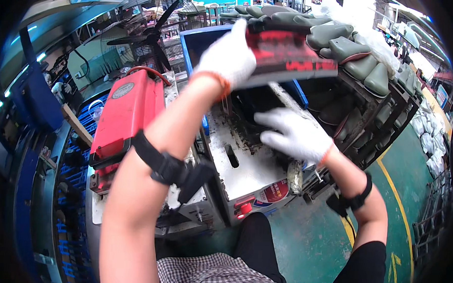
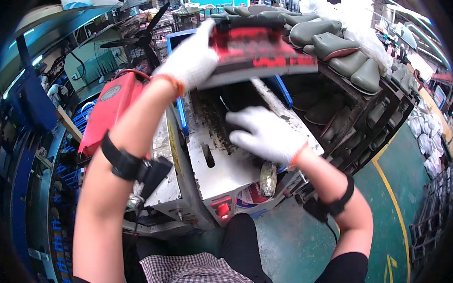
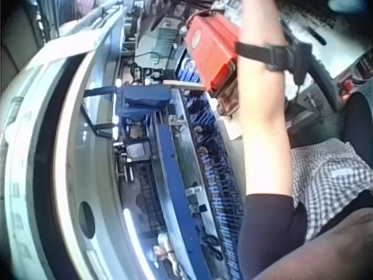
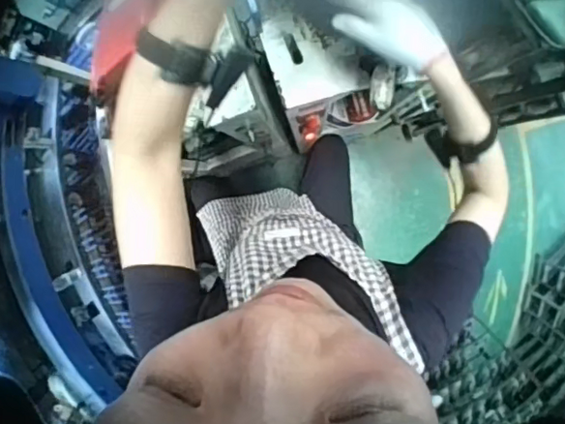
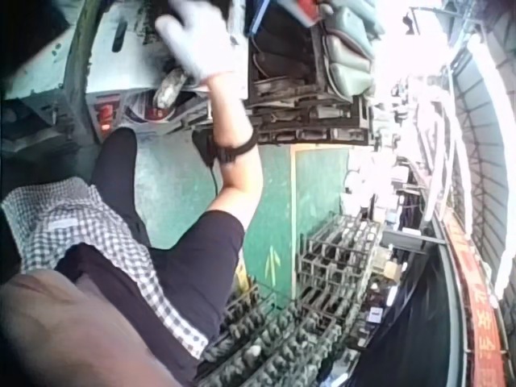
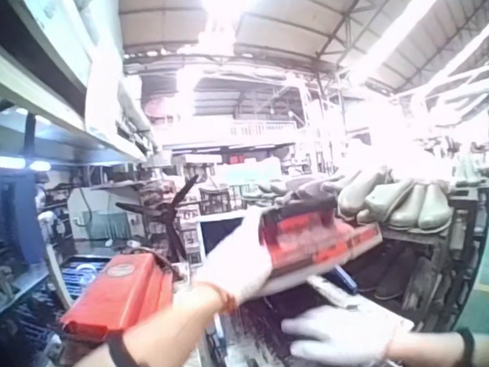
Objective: Processing shoe components using industrial heat-pressing or lasting machinery on a production line.
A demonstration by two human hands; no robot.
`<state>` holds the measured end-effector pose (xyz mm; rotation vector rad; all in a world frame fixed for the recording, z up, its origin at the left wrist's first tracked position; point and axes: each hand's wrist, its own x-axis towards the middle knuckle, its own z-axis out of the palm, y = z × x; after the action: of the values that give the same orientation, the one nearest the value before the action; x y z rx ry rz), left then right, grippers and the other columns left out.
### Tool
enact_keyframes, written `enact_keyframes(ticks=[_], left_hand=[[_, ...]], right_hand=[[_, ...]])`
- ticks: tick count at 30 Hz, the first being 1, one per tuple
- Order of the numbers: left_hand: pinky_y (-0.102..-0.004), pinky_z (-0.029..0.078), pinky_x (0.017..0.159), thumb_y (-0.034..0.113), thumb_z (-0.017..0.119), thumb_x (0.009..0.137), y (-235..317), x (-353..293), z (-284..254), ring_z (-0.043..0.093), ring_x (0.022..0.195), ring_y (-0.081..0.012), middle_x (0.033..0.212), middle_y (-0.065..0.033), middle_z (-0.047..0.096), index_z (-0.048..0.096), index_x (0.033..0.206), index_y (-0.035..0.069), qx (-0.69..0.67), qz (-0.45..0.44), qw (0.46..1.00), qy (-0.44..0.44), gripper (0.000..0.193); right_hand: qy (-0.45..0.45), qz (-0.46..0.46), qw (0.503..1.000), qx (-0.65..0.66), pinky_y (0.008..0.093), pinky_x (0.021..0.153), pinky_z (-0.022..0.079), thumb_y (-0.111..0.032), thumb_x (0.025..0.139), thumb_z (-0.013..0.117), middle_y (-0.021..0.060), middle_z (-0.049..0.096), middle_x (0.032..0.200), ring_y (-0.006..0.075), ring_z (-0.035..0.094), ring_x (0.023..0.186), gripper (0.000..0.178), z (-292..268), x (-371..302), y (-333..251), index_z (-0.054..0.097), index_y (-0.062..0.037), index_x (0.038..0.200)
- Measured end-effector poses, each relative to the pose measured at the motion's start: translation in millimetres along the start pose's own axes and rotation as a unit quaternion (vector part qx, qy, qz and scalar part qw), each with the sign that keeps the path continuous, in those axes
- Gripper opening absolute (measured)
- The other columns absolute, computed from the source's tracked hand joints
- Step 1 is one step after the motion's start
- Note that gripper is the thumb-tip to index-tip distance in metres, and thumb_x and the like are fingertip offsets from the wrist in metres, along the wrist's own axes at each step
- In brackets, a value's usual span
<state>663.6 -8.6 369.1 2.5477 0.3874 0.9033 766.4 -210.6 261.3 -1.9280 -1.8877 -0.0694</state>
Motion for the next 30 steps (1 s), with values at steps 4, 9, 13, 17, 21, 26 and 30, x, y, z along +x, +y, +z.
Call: enact_keyframes(ticks=[4, 9, 13, 17, 21, 26, 30], left_hand=[[-0.0536, 0.052, 0.101, 0.02, 0.047, 0.102, -15, -65, 55, 0.066, 0.116, -0.0491, 0.141, -0.0322, 0.06, 0.032, 0.163, 0.007, 0.013, -0.058, 0.998, 0.024, 0.064], [-0.0499, 0.053, 0.102, 0.002, 0.057, 0.086, -59, -125, 122, 0.065, 0.118, -0.0469, 0.148, -0.0302, 0.056, 0.027, 0.164, 0.002, 0.041, 0.026, 0.995, 0.091, 0.084], [-0.0507, 0.055, 0.097, 0.004, 0.06, 0.085, -65, -147, 147, 0.067, 0.113, -0.0415, 0.145, -0.0239, 0.06, 0.029, 0.165, 0.004, 0.116, 0.0, 0.989, 0.097, 0.086], [-0.0492, 0.056, 0.096, 0.005, 0.061, 0.084, -72, -146, 151, 0.066, 0.112, -0.0386, 0.15, -0.0204, 0.057, 0.03, 0.165, 0.005, 0.121, 0.036, 0.983, 0.135, 0.086], [-0.0477, 0.056, 0.096, 0.006, 0.062, 0.084, -76, -152, 157, 0.066, 0.113, -0.0376, 0.151, -0.0202, 0.057, 0.03, 0.164, 0.004, 0.14, 0.048, 0.977, 0.154, 0.086], [-0.0488, 0.055, 0.096, 0.007, 0.06, 0.085, -60, -145, 163, 0.065, 0.112, -0.0375, 0.151, -0.0225, 0.056, 0.029, 0.164, 0.003, 0.118, 0.042, 0.983, 0.13, 0.085], [-0.0498, 0.052, 0.1, 0.007, 0.059, 0.087, -86, -151, 150, 0.064, 0.109, -0.0393, 0.149, -0.0251, 0.056, 0.027, 0.165, 0.002, 0.113, 0.021, 0.985, 0.132, 0.085]], right_hand=[[0.063, -0.082, 0.994, -0.02, 0.0506, 0.109, 0.046, -0.027, 0.091, 0.074, 0.0189, 0.068, 0.126, 0.0396, 0.061, 0.125, 0.046, 20, -61, -49, 0.069, -0.0066, 0.132], [0.124, -0.087, 0.985, -0.083, 0.0554, 0.111, 0.044, -0.018, 0.083, 0.077, 0.0107, 0.07, 0.11, 0.0346, 0.064, 0.116, 0.036, 56, -92, -63, 0.071, -0.0106, 0.118], [0.179, -0.122, 0.969, -0.117, 0.0534, 0.104, 0.051, -0.011, 0.077, 0.075, 0.0092, 0.071, 0.107, 0.0329, 0.067, 0.109, 0.036, 63, -97, -43, 0.072, -0.0103, 0.113], [0.265, -0.153, 0.938, -0.166, 0.0484, 0.09, 0.059, -0.015, 0.068, 0.072, 0.0064, 0.07, 0.094, 0.0296, 0.07, 0.096, 0.033, 55, -101, -34, 0.071, -0.0114, 0.101], [0.359, -0.149, 0.897, -0.21, 0.0462, 0.08, 0.057, -0.009, 0.071, 0.073, 0.0057, 0.069, 0.095, 0.0292, 0.069, 0.091, 0.03, 61, -115, -3, 0.07, -0.0125, 0.101], [0.444, 0.08, 0.88, -0.15, 0.0431, 0.093, 0.054, 0.014, 0.083, 0.057, 0.0147, 0.071, 0.109, 0.0359, 0.068, 0.103, 0.048, 42, -128, 93, 0.069, -0.0067, 0.125], [0.386, 0.002, 0.901, -0.198, 0.0444, 0.097, 0.052, 0.002, 0.082, 0.069, 0.0097, 0.072, 0.115, 0.0331, 0.067, 0.11, 0.043, 25, -30, 26, 0.072, -0.0139, 0.122]])
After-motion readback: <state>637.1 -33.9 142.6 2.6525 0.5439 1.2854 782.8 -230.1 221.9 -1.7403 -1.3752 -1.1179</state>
